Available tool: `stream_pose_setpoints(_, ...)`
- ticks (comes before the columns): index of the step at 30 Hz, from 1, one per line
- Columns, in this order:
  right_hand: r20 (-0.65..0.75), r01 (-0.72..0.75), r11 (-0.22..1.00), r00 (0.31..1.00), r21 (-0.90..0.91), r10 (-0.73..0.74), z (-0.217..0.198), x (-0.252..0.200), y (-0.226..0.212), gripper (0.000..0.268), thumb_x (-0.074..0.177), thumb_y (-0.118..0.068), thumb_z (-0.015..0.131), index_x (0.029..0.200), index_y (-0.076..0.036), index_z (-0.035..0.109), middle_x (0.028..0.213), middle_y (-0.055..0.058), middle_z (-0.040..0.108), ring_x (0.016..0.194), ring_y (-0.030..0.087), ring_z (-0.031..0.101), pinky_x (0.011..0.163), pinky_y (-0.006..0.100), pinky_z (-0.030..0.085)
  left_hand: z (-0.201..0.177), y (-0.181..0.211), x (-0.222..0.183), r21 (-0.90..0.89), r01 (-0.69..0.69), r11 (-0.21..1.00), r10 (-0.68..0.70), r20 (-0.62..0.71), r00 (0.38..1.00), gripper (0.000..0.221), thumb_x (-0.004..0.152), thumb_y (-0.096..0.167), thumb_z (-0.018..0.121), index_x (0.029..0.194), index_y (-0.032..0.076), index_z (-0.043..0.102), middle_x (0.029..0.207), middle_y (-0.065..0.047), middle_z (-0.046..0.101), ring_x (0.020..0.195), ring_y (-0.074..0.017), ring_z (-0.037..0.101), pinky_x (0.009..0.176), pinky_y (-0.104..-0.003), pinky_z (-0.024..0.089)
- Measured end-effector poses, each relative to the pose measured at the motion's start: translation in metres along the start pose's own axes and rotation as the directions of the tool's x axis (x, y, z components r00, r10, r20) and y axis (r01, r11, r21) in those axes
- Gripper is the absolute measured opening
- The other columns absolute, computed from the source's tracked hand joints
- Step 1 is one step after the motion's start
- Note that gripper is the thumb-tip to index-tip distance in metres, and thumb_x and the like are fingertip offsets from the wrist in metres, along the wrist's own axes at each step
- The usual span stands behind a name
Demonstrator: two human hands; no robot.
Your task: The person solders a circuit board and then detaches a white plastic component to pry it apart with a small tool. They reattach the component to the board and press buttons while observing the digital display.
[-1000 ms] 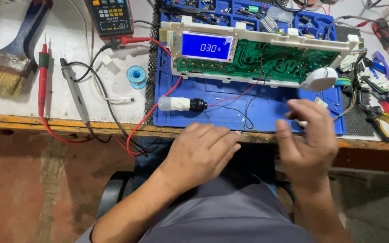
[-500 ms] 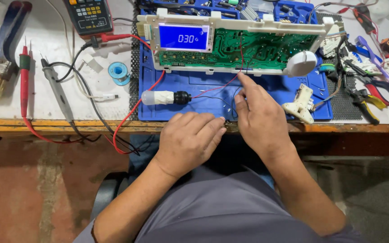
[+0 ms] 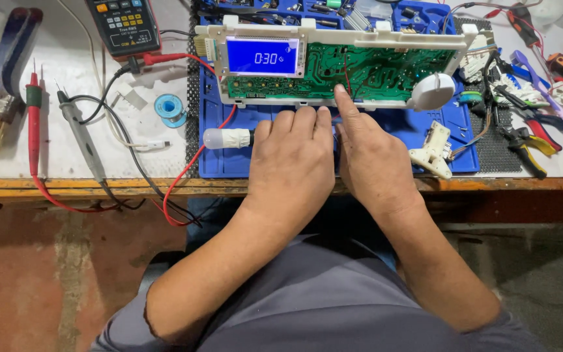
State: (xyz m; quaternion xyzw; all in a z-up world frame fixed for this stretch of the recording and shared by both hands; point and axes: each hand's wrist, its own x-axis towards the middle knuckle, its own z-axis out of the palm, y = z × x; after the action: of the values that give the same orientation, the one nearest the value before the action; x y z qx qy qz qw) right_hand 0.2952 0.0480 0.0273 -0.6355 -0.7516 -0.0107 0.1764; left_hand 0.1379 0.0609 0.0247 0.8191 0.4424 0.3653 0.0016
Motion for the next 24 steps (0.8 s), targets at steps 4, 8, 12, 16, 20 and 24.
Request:
stream_pose_setpoints(4, -0.008, 0.018, 1.0, 1.0, 0.015, -0.018, 0.0, 0.001, 0.003, 0.055, 0.102, -0.011, 0.059, 0.156, -0.013, 0.045, 0.107, 0.017, 0.069, 0.08, 0.04, 0.067, 0.066, 0.05, 0.054, 0.016, 0.0, 0.009, 0.129, 0.016, 0.991, -0.026, 0.075, 0.997, 0.039, 0.088, 0.017, 0.06, 0.121, -0.001, 0.07, 0.095, -0.007, 0.064, 0.09, -0.0244, 0.059, 0.076, -0.04, 0.043)
stream_pose_setpoints(8, 0.032, -0.026, 1.0, 0.999, -0.012, 0.027, 0.002, 0.002, 0.005, 0.055, 0.102, -0.012, 0.059, 0.155, -0.014, 0.047, 0.099, 0.016, 0.069, 0.076, 0.039, 0.067, 0.065, 0.049, 0.054, 0.023, 0.0, 0.006, 0.128, 0.018, 0.992, -0.029, 0.085, 0.996, 0.04, 0.088, 0.017, 0.059, 0.122, -0.001, 0.069, 0.095, -0.007, 0.063, 0.09, -0.0243, 0.059, 0.077, -0.04, 0.043)
stream_pose_setpoints(12, -0.013, 0.008, 1.0, 1.0, 0.012, -0.008, 0.003, 0.002, 0.007, 0.052, 0.102, -0.01, 0.058, 0.153, -0.012, 0.048, 0.1, 0.016, 0.068, 0.077, 0.039, 0.067, 0.065, 0.048, 0.054, 0.025, -0.001, 0.006, 0.134, 0.011, 0.991, -0.021, 0.07, 0.997, 0.042, 0.089, 0.016, 0.058, 0.126, 0.0, 0.068, 0.093, -0.007, 0.062, 0.087, -0.0238, 0.058, 0.075, -0.04, 0.042)
stream_pose_setpoints(16, 0.02, -0.005, 1.0, 1.0, -0.009, 0.005, 0.001, 0.006, 0.003, 0.053, 0.1, -0.01, 0.058, 0.153, -0.012, 0.05, 0.096, 0.016, 0.068, 0.073, 0.039, 0.066, 0.062, 0.049, 0.054, 0.03, -0.002, 0.003, 0.114, 0.019, 0.993, -0.022, 0.031, 0.999, 0.041, 0.09, 0.016, 0.058, 0.127, 0.0, 0.067, 0.093, -0.006, 0.062, 0.086, -0.0237, 0.058, 0.075, -0.04, 0.042)
stream_pose_setpoints(20, 0.033, -0.018, 0.999, 0.999, -0.033, 0.019, 0.002, 0.006, 0.003, 0.052, 0.101, -0.011, 0.058, 0.152, -0.013, 0.05, 0.095, 0.015, 0.068, 0.073, 0.039, 0.066, 0.061, 0.049, 0.054, 0.032, -0.003, 0.001, 0.103, 0.034, 0.994, -0.037, 0.027, 0.999, 0.042, 0.09, 0.015, 0.059, 0.128, 0.0, 0.067, 0.091, -0.006, 0.06, 0.085, -0.0233, 0.057, 0.075, -0.04, 0.042)
stream_pose_setpoints(24, 0.032, -0.008, 0.999, 0.999, -0.031, 0.009, 0.001, 0.008, 0.002, 0.05, 0.102, -0.012, 0.058, 0.151, -0.011, 0.051, 0.094, 0.015, 0.068, 0.074, 0.039, 0.066, 0.061, 0.049, 0.054, 0.034, -0.003, 0.001, 0.1, 0.036, 0.994, -0.039, 0.031, 0.999, 0.042, 0.09, 0.016, 0.059, 0.129, 0.001, 0.066, 0.091, -0.006, 0.06, 0.085, -0.023, 0.057, 0.075, -0.04, 0.042)
